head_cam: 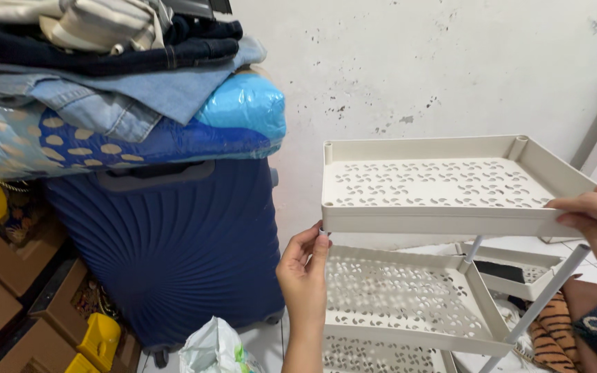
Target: The person assembles a white plastic storage rack by inserting gray poles into the corners of perforated trays. They stack the trays vertically, securing each layer with the poles to form a multi-tiered unit.
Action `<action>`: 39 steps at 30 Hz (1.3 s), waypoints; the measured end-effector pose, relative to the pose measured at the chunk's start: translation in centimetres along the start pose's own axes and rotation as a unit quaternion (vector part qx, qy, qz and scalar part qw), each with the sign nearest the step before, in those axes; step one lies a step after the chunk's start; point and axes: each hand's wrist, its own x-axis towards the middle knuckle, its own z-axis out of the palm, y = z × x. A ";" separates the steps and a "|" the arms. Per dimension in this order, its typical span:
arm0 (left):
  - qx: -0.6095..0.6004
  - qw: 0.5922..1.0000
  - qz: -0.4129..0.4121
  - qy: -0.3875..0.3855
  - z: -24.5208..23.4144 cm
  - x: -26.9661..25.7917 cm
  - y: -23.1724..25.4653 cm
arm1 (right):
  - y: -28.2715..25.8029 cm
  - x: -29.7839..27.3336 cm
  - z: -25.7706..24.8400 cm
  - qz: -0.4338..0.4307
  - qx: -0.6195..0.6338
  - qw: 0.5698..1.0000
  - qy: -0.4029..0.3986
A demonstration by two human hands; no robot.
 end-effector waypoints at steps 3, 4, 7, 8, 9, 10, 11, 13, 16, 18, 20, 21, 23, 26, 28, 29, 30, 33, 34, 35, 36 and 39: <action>-0.014 1.000 0.000 -0.008 -0.4 -0.1 0.0 | 1.7 -0.5 1.2 -0.022 0.012 1.000 -0.006; -0.022 1.000 0.000 -0.011 -0.6 -0.1 0.0 | 2.0 -0.9 1.6 -0.022 0.017 1.000 -0.011; -0.041 0.999 -0.001 -0.017 -0.8 -0.1 -0.1 | 2.8 -2.8 2.7 -0.012 0.032 0.999 -0.022; -0.042 0.999 -0.003 -0.018 -0.8 -0.1 -0.1 | 3.3 -2.9 2.9 -0.018 0.032 0.999 -0.019; -0.042 0.999 -0.006 -0.019 -0.9 -0.2 -0.1 | 3.8 -3.0 3.2 -0.024 0.032 0.999 -0.016; -0.041 0.999 -0.003 -0.018 -0.9 -0.3 -0.1 | 4.4 -3.1 3.5 -0.030 0.033 0.999 -0.013; -0.040 0.999 0.000 -0.018 -0.9 -0.3 0.0 | 5.0 -2.9 3.8 -0.040 0.016 0.999 -0.023; -0.037 0.999 0.004 -0.018 -0.9 -0.3 0.1 | 5.9 -2.0 4.2 -0.060 -0.018 0.997 -0.041; -0.033 0.999 0.004 -0.020 -0.8 -0.5 0.5 | 5.5 -0.6 3.8 -0.086 -0.004 0.995 -0.055; -0.036 0.999 0.004 -0.022 -0.8 -0.6 0.7 | 3.1 0.1 2.3 -0.071 -0.027 0.992 -0.100; -0.020 1.000 -0.006 -0.013 -0.7 -0.7 0.9 | -1.1 0.8 0.3 -0.114 -0.024 0.985 -0.126; -0.013 1.000 -0.011 -0.010 -0.6 -0.7 0.9 | -3.7 1.0 -0.9 -0.145 -0.017 0.981 -0.129; -0.013 1.000 0.002 -0.012 -0.3 -0.7 0.9 | -9.6 2.1 -2.9 -0.196 0.012 0.974 -0.115; -0.035 0.999 0.003 -0.028 0.0 -1.0 0.6 | -18.7 4.3 -4.3 -0.240 0.080 0.965 -0.069; -0.052 0.998 0.000 -0.043 0.2 -1.1 0.4 | -23.8 5.7 -4.4 -0.210 0.120 0.966 -0.091; -0.057 0.997 0.001 -0.050 0.2 -1.2 0.3 | -25.6 6.3 -4.5 -0.220 0.125 0.964 -0.078; -0.062 0.996 0.001 -0.057 0.2 -1.2 0.2 | -27.1 6.7 -4.5 -0.229 0.130 0.963 -0.066; -0.077 0.995 -0.007 -0.062 0.0 -1.0 -0.2 | -29.3 7.6 -4.2 -0.197 0.122 0.965 -0.121; -0.085 0.994 -0.014 -0.063 -0.2 -0.9 -0.3 | -29.6 7.7 -4.0 -0.175 0.115 0.966 -0.154; -0.093 0.993 -0.023 -0.065 -0.3 -0.9 -0.4 | -29.6 7.8 -3.8 -0.211 0.128 0.960 -0.133; -0.101 0.992 -0.031 -0.066 -0.4 -0.8 -0.5 | -29.5 7.8 -3.6 -0.246 0.141 0.953 -0.111; -0.116 0.989 -0.059 -0.070 -0.7 -0.5 -0.8 | -29.0 7.6 -2.9 -0.259 0.133 0.949 -0.117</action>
